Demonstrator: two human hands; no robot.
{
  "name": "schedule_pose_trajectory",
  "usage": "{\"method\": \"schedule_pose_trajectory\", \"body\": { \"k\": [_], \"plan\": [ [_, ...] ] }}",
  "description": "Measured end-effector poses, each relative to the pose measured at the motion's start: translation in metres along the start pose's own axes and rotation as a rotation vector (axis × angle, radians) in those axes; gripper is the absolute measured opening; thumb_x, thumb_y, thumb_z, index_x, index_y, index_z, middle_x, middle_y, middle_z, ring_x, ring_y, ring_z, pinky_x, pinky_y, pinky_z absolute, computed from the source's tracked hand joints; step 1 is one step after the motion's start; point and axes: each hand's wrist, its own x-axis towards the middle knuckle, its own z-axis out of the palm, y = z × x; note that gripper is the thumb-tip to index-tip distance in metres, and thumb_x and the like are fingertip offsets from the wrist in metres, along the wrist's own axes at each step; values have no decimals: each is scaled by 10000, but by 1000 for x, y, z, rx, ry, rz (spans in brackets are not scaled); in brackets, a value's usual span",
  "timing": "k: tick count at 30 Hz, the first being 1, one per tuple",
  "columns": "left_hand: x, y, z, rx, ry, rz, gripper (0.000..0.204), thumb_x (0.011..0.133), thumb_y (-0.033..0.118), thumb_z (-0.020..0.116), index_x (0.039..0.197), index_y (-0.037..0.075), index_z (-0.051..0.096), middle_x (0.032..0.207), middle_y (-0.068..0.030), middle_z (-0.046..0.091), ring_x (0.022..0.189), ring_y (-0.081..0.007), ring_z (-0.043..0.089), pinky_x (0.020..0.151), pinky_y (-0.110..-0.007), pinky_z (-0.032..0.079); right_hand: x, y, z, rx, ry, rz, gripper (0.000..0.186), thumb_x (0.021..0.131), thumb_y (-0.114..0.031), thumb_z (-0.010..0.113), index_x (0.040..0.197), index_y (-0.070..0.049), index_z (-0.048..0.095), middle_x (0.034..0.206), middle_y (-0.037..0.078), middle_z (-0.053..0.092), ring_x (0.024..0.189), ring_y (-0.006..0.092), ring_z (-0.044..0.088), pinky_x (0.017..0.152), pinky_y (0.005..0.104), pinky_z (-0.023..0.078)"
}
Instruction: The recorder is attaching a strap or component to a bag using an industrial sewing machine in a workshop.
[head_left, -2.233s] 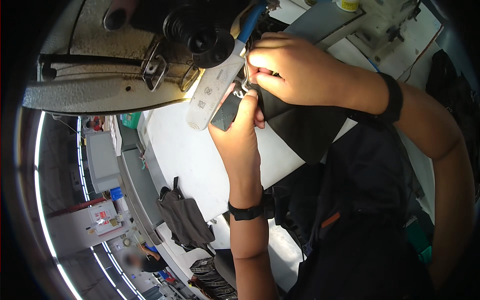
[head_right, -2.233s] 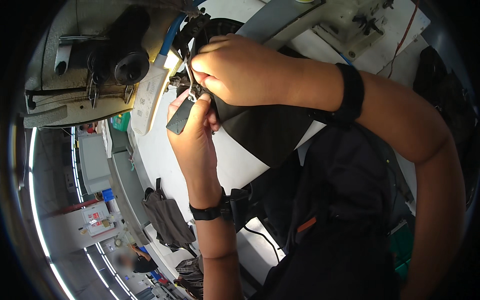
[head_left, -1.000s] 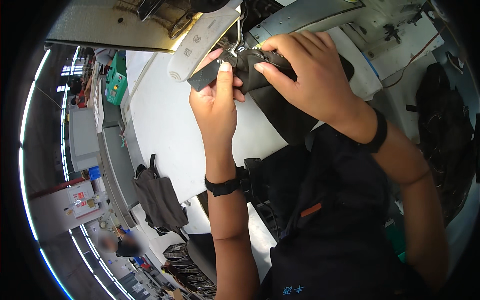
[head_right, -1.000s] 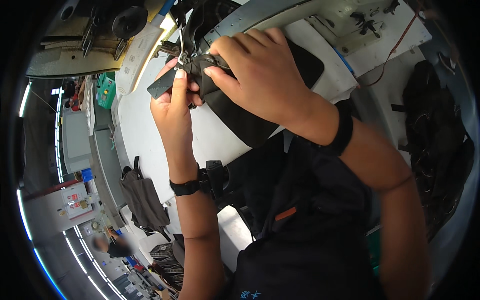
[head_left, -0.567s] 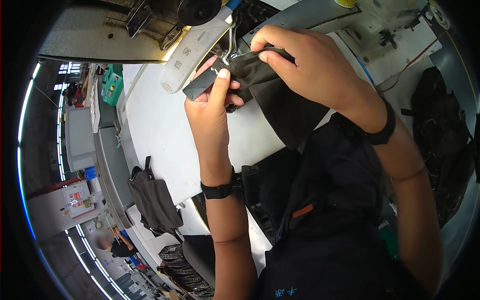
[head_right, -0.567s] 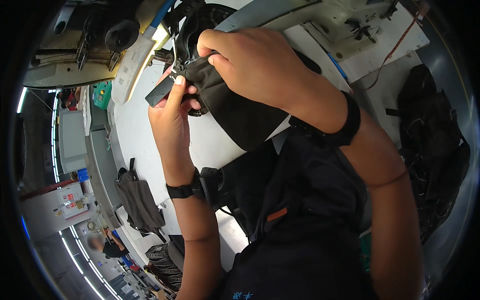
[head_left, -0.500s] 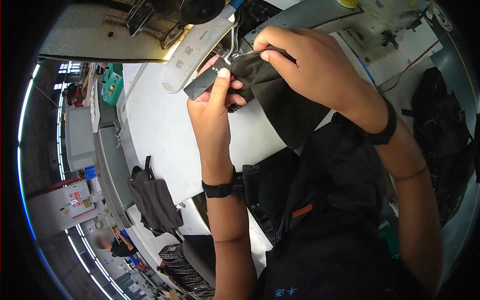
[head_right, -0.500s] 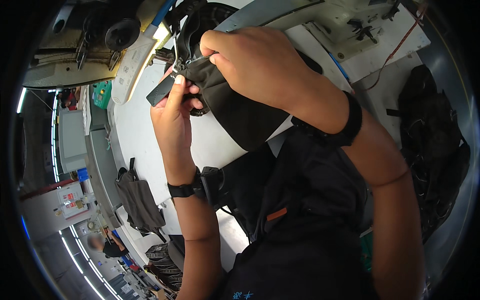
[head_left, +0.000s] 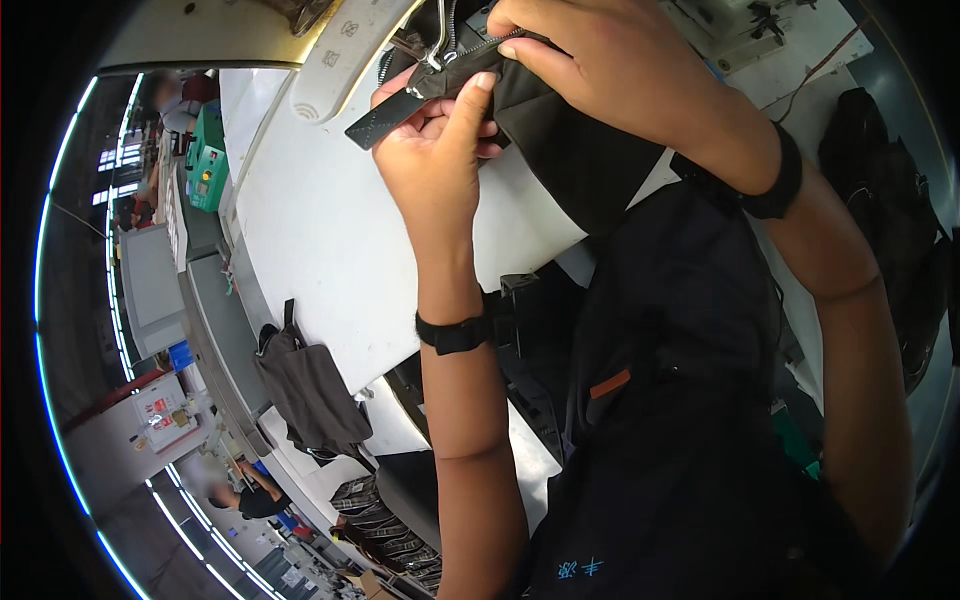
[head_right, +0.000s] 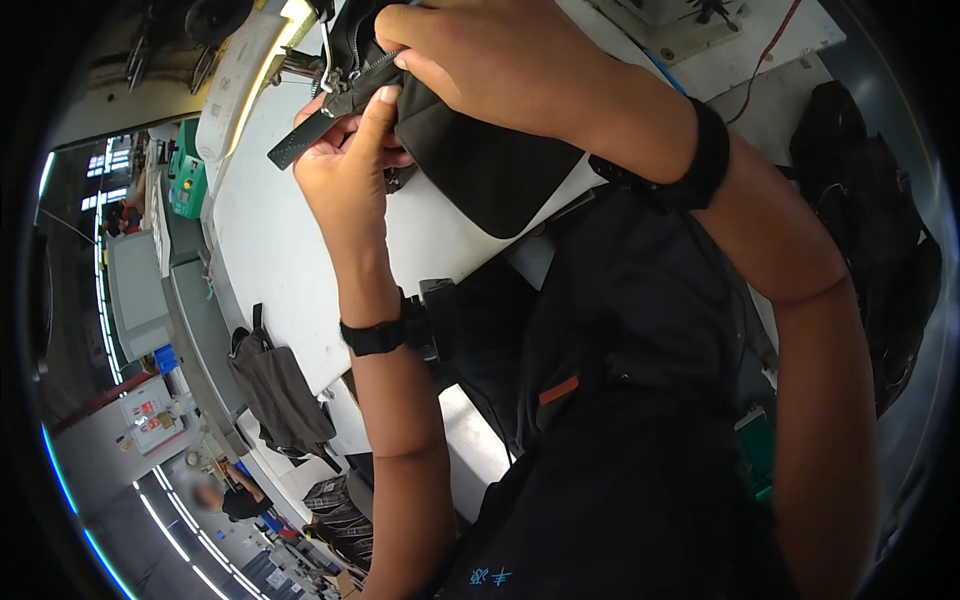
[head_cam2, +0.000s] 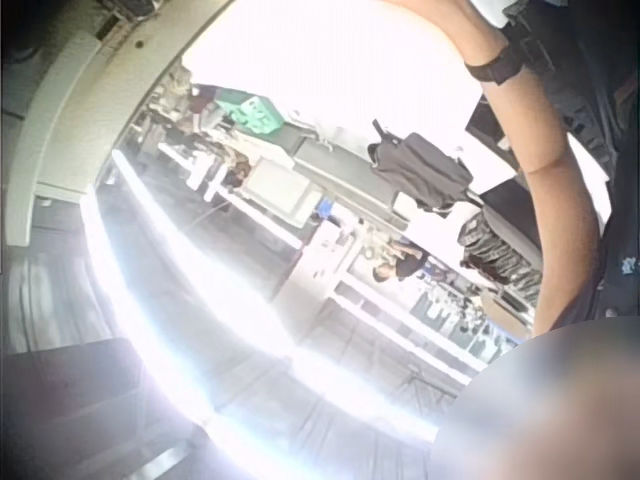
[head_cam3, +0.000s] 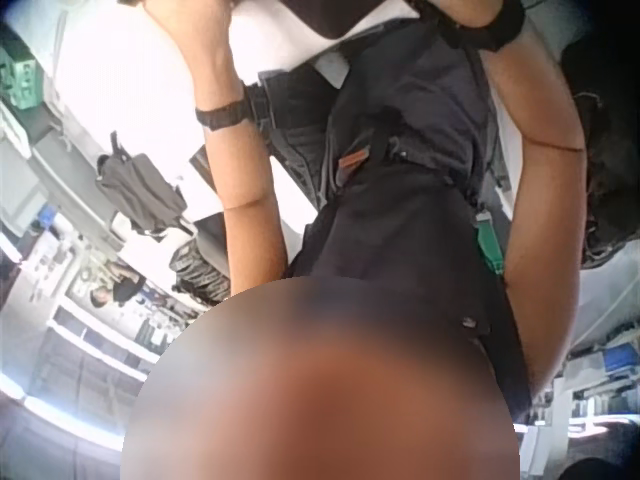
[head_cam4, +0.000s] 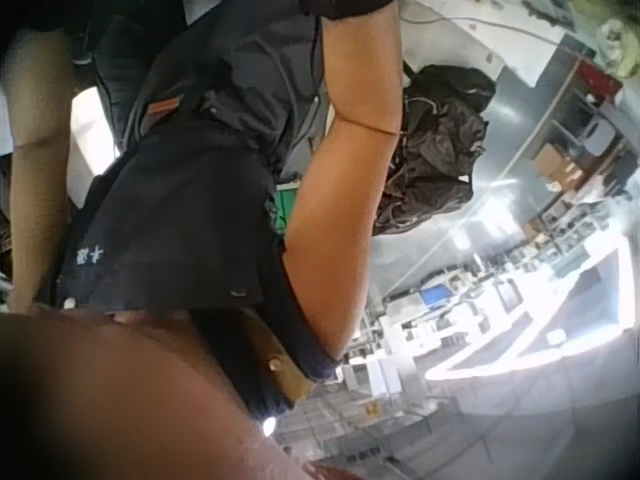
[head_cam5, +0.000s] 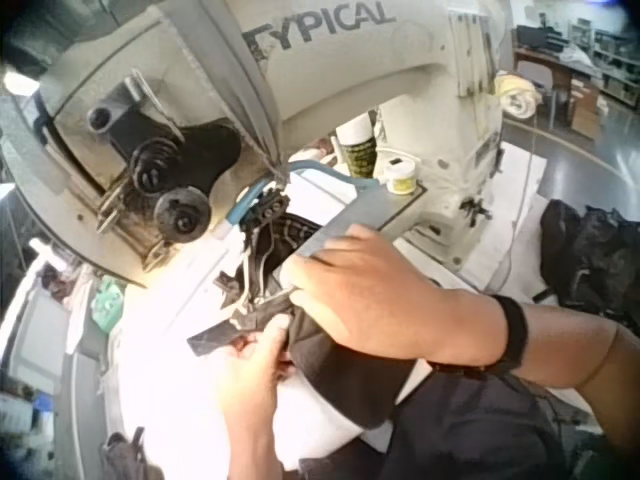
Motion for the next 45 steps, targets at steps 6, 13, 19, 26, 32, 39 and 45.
{"method": "schedule_pose_trajectory", "body": {
  "k": [6,13,19,26,32,39,45],
  "plan": [
    [3,0,0,63,-19,15,469,839,72,838,1181,-61,547,778,-77,650,588,-125,654,487,-244,555,-3,-3,-2,-48,38,-35,101,933,-160,632,967,-68,608,774,100,609,827,293,609,794,410,412],
    [6,-2,-6,101,-43,-2,503,860,87,822,1227,-71,516,796,-91,661,633,-139,672,522,-250,566,-10,-1,11,-128,178,-175,218,842,-90,676,1050,-155,688,957,7,660,979,205,638,886,399,449],
    [6,-6,-9,1,-60,-42,456,914,65,769,1259,-51,495,832,-88,653,653,-131,672,532,-236,561,-18,17,22,-222,116,-380,355,895,-106,617,1223,-215,696,1199,6,602,1134,197,571,984,392,429],
    [5,-9,-8,-30,-58,-30,403,933,23,733,1256,-41,500,872,-99,663,668,-123,667,555,-230,566,-15,25,27,-235,80,-440,378,894,-151,633,1261,-236,668,1253,-3,587,1182,198,540,1015,397,415],
    [3,-8,-6,14,-76,-1,335,952,67,733,1187,-36,518,862,-85,671,677,-139,680,560,-247,585,-11,35,27,-205,86,-452,436,903,-112,618,1305,-275,655,1249,8,593,1178,200,541,1031,400,413],
    [0,1,-1,30,-55,-26,229,938,46,742,1064,-17,561,821,-63,644,645,-134,678,574,-263,606,-6,37,25,-85,82,-447,445,920,-19,577,1267,-275,690,1204,25,601,1157,211,562,1030,411,428],
    [-3,6,4,38,-7,-34,242,933,30,740,1095,-52,580,802,-65,656,623,-141,676,564,-263,595,-4,39,23,12,11,-431,461,931,4,548,1271,-264,708,1285,75,602,1179,257,563,1054,452,419]
  ]
}}
